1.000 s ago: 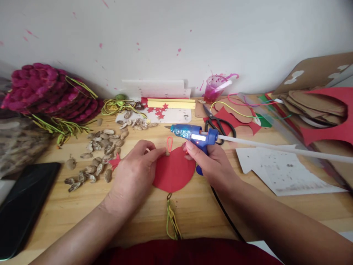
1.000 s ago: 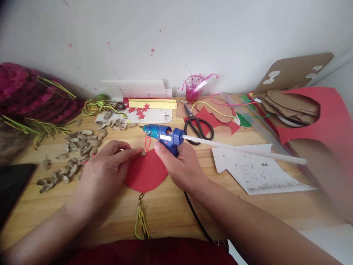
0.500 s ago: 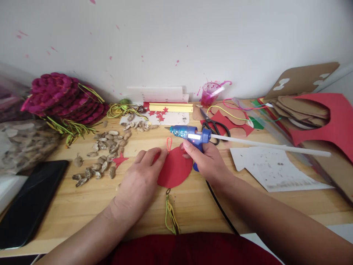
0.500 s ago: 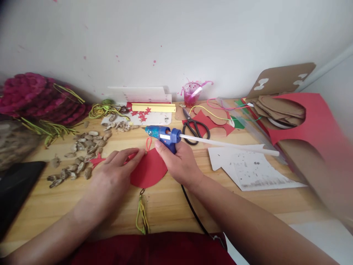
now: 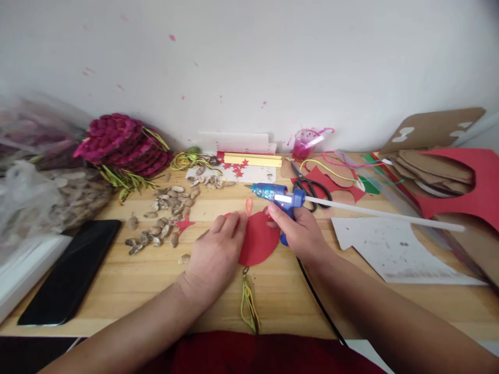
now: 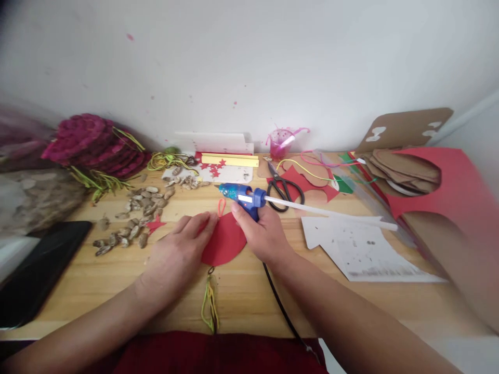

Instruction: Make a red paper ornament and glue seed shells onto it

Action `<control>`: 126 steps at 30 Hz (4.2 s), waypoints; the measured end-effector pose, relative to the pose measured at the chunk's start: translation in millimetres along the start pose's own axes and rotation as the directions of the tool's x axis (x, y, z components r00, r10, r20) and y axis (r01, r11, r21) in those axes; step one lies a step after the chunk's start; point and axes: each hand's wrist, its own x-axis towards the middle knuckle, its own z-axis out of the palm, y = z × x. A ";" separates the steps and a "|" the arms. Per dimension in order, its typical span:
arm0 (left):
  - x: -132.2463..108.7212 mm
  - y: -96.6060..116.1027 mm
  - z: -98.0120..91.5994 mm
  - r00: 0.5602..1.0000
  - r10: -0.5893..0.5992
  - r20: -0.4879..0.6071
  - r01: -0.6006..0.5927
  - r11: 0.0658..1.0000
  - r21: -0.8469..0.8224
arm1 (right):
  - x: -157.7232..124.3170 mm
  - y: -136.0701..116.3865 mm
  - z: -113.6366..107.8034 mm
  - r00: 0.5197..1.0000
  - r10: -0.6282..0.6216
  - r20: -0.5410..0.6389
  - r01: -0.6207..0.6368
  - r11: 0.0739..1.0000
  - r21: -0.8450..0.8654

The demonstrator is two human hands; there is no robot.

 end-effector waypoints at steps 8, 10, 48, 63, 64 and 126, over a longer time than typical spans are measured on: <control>1.7 2.9 6.3 0.999 0.040 -0.028 -0.039 0.999 0.026 | 2.5 -7.2 2.7 0.990 0.131 -0.057 -0.127 0.989 0.071; 1.9 4.6 6.8 0.999 0.035 -0.027 -0.034 0.999 0.039 | 2.4 -9.5 3.4 0.987 0.144 -0.071 -0.139 0.988 0.070; 2.5 10.9 8.4 0.999 0.020 -0.031 -0.018 0.997 0.073 | 3.9 -1.9 -0.2 0.993 0.102 -0.059 -0.100 0.994 0.045; 3.2 11.7 6.7 1.000 0.019 -0.003 -0.018 0.999 0.047 | 4.1 -0.5 -0.1 0.995 0.078 -0.056 -0.075 0.996 0.051; 3.1 11.6 6.9 1.000 0.021 -0.007 -0.020 0.999 0.051 | 4.3 0.0 -0.3 0.996 0.076 -0.056 -0.073 0.996 0.053; 1.3 -82.7 -7.9 0.884 -0.374 -0.279 0.214 0.856 -0.471 | 5.8 -5.9 1.3 0.995 0.068 -0.069 -0.054 0.980 0.191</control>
